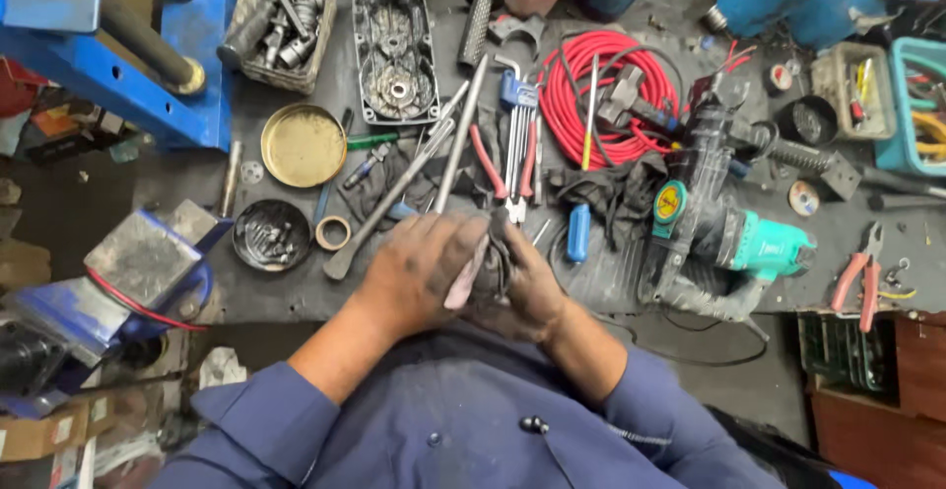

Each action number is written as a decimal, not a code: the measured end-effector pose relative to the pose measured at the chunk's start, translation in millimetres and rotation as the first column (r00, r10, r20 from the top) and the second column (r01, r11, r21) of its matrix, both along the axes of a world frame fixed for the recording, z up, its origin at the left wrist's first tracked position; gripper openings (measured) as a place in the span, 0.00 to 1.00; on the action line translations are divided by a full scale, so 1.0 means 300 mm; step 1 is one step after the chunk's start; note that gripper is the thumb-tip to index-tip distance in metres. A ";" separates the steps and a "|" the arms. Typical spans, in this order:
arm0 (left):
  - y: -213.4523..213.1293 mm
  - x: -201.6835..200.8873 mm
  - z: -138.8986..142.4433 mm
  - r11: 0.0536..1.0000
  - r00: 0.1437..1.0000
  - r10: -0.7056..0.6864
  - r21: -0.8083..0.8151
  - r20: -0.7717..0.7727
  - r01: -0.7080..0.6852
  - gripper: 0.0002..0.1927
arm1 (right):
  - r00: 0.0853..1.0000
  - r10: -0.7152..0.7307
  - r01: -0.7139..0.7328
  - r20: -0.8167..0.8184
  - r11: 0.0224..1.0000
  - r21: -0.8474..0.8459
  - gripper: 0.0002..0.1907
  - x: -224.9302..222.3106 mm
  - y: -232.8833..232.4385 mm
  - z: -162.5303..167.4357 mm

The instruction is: The person works at a cluttered workbench repairing a metal mechanical component. They hold the part, tap and press it with a long metal rod, hammer it, wipe it with a cloth, grip it with pliers, and repeatedly strike the rod to seat a fitting into the housing.

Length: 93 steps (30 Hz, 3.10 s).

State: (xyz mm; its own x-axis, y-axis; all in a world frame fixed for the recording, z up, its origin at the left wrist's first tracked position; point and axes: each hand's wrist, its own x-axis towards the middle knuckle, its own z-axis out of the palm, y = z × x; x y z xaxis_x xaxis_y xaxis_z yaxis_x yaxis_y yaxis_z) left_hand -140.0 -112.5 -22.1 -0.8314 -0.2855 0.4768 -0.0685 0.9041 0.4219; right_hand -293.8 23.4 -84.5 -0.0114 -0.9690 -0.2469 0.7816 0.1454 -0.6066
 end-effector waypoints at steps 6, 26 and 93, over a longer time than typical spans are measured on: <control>0.042 0.055 0.068 0.930 0.929 -0.245 0.337 0.279 0.144 0.27 | 0.302 0.726 -0.792 -0.618 0.552 0.262 0.33 -0.183 0.069 0.047; 0.077 0.032 0.128 0.185 0.972 -0.195 0.968 -0.135 0.171 0.11 | -0.430 -0.763 -0.070 -0.483 0.561 -0.825 0.45 -0.118 -0.145 0.175; -0.804 1.218 0.095 0.619 0.737 -0.675 0.567 0.030 0.544 0.30 | 0.461 -0.748 0.689 0.477 0.641 0.339 0.25 1.132 -0.163 0.133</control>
